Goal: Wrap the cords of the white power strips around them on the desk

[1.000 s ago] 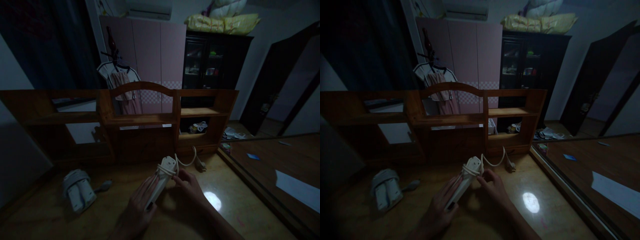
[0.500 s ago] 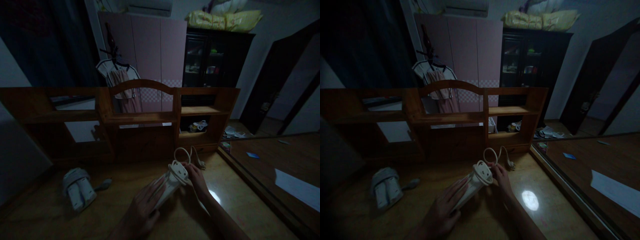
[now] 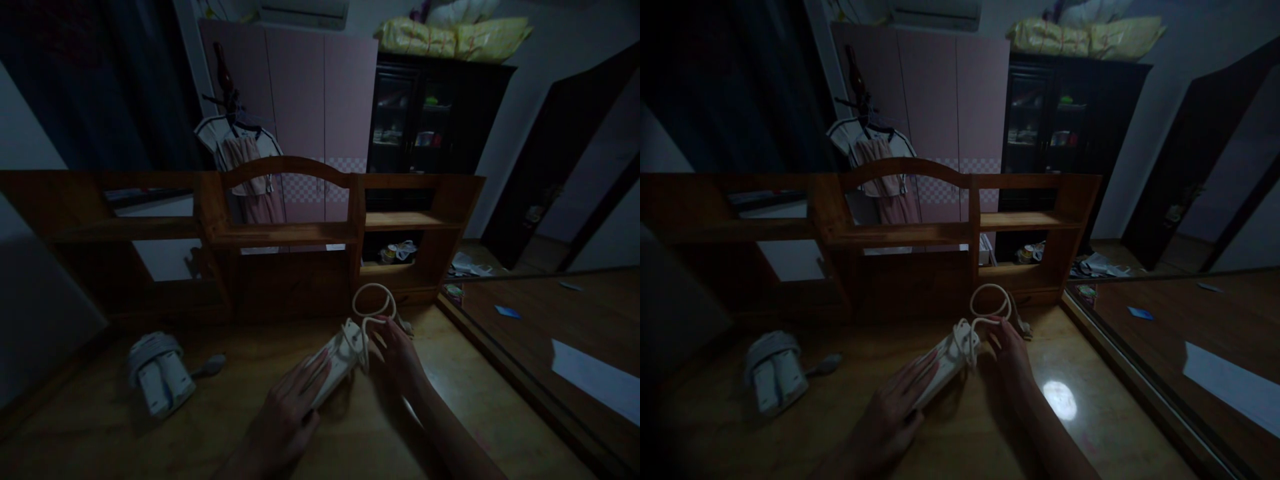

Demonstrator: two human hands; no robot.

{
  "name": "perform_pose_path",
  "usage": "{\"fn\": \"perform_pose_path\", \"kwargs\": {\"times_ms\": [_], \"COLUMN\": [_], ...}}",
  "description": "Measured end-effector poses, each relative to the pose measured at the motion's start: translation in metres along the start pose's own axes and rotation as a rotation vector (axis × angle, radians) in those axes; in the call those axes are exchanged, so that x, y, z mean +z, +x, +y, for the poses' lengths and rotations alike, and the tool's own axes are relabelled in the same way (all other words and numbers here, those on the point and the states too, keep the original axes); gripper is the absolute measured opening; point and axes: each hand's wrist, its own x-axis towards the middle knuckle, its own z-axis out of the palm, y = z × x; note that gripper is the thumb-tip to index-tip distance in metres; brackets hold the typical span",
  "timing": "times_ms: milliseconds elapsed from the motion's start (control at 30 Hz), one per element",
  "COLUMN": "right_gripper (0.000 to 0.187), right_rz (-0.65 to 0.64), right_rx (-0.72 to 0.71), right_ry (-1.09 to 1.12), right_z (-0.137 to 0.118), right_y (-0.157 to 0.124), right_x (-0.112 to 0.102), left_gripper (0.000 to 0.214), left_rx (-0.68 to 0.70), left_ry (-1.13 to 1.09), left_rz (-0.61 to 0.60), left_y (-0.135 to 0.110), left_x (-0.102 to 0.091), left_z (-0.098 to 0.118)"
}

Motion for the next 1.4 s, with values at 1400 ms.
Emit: {"fn": "perform_pose_path", "kwargs": {"times_ms": [1400], "right_gripper": [0.047], "right_rz": [-0.234], "right_rx": [0.301], "right_ry": [0.278], "right_z": [0.002], "right_y": [-0.018], "right_x": [0.028], "left_gripper": [0.076], "left_rx": [0.147], "left_ry": [-0.075], "left_rz": [0.155], "left_y": [-0.008], "left_x": [0.001], "left_z": [-0.006]}}
